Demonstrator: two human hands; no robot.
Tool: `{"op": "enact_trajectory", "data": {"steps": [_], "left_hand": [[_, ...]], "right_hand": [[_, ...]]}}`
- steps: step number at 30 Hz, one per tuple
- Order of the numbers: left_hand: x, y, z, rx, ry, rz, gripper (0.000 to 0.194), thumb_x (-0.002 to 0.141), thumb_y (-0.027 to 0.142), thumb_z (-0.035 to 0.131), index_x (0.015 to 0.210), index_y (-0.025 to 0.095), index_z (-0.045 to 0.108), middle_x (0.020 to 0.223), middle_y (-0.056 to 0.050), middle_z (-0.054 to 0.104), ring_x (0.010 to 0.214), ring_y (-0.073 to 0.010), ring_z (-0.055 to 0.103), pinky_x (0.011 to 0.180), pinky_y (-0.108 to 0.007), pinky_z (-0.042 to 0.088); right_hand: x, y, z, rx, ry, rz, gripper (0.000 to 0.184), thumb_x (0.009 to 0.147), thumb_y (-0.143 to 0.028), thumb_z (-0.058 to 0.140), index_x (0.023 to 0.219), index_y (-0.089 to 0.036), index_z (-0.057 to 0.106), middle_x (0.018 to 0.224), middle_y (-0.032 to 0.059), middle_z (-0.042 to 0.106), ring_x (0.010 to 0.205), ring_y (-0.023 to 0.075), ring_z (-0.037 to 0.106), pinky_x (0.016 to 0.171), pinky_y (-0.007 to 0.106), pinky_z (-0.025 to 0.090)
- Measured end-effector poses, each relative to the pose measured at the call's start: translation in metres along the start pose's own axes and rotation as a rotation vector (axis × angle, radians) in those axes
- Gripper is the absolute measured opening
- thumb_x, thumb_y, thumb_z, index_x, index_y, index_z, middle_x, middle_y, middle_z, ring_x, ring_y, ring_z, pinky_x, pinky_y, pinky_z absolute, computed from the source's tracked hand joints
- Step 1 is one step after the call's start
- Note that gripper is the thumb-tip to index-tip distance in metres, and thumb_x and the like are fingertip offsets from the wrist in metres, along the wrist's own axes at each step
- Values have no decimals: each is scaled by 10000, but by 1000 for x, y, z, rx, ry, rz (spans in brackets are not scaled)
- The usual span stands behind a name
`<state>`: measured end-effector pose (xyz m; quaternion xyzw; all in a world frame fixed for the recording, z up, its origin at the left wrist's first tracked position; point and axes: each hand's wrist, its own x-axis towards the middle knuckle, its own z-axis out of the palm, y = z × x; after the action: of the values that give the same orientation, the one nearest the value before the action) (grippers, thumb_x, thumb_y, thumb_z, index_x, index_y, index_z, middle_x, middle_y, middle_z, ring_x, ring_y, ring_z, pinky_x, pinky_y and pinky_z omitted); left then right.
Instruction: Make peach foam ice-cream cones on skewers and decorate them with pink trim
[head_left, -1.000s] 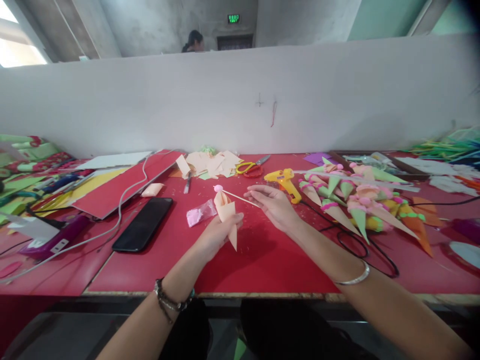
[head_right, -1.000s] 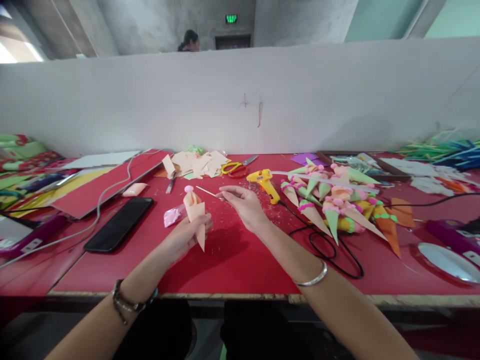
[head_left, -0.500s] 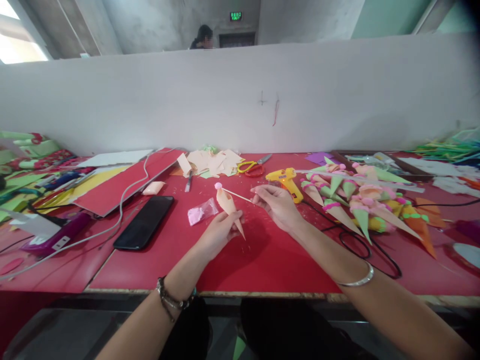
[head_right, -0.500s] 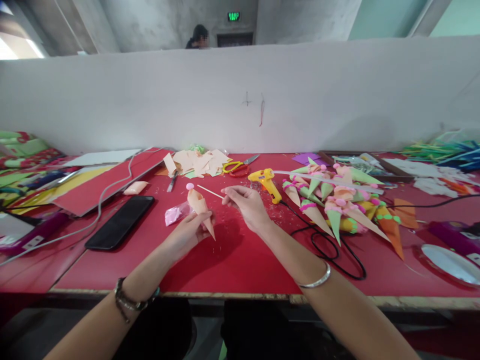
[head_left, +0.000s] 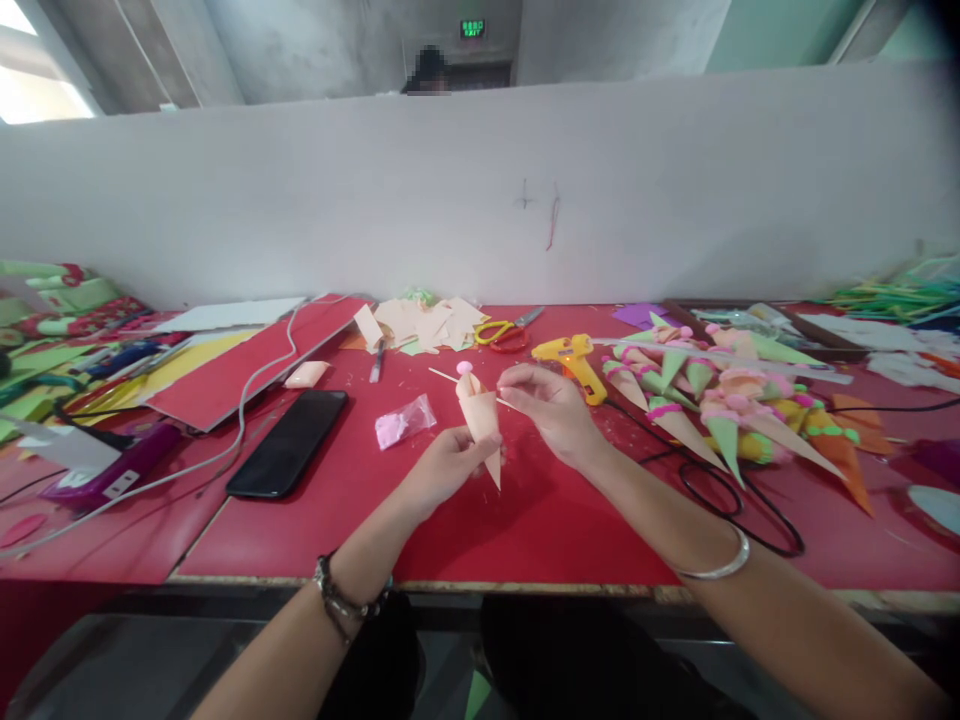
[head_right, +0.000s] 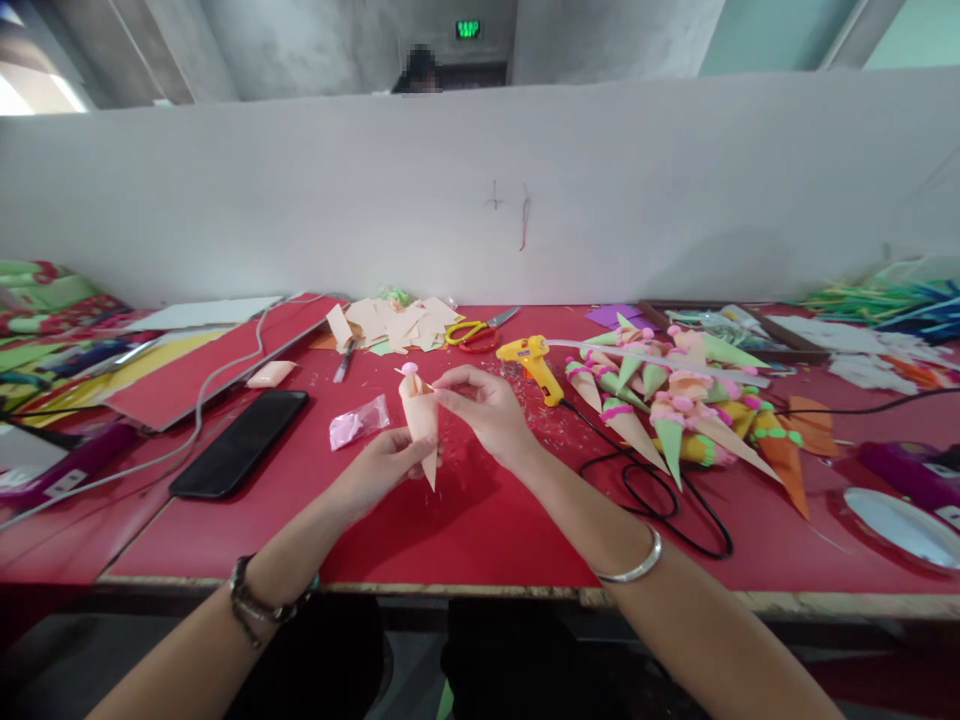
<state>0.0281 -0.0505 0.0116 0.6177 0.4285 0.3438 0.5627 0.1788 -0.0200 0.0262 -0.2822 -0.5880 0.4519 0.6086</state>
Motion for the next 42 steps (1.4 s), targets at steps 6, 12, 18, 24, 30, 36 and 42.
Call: {"op": "enact_trajectory", "data": {"steps": [6,12,18,24,30,36,42], "left_hand": [[-2,2,2,121,-14,18,346,730,453,499,757,116,570,606,11,498,538,-84,407,529,-220,307],[-1,4,2,182,11,44,301,738,419,487,729,126,550,596,24,486,537,-85,408,520,-213,309],[-2,7,2,215,15,45,276,742,404,481,706,136,534,599,26,489,552,-92,421,530,-211,321],[-2,6,1,236,23,55,276,738,405,486,695,138,542,593,25,480,549,-97,419,520,-212,314],[-2,4,1,189,2,36,298,733,421,493,717,129,553,611,12,499,555,-100,429,530,-218,321],[-3,8,2,95,-20,13,279,734,397,508,750,125,565,654,-4,543,577,-100,460,561,-214,348],[-2,2,0,201,-21,25,301,734,416,489,750,128,573,661,-9,551,604,-123,484,574,-230,359]], "right_hand": [[-2,1,2,-142,-84,-52,60,689,-232,626,745,-232,648,873,9,559,885,137,533,781,281,437],[-3,2,2,-237,-76,-38,76,696,-248,616,757,-217,649,879,20,539,857,137,529,727,267,445],[-2,-1,1,-251,-80,-30,87,709,-280,603,754,-228,657,885,25,549,891,152,524,756,290,432],[-2,-1,1,-299,-72,-61,83,717,-284,596,740,-219,643,867,29,557,873,154,521,736,290,429],[-2,-1,2,-315,-57,-118,123,757,-302,546,740,-209,624,809,27,565,840,153,524,755,296,418],[-2,-2,0,-293,-154,-67,122,738,-292,570,814,-215,625,864,25,522,844,142,514,735,275,424],[-1,0,-3,-340,-141,-86,82,740,-276,562,753,-204,596,823,18,530,805,141,509,705,272,408]]}}
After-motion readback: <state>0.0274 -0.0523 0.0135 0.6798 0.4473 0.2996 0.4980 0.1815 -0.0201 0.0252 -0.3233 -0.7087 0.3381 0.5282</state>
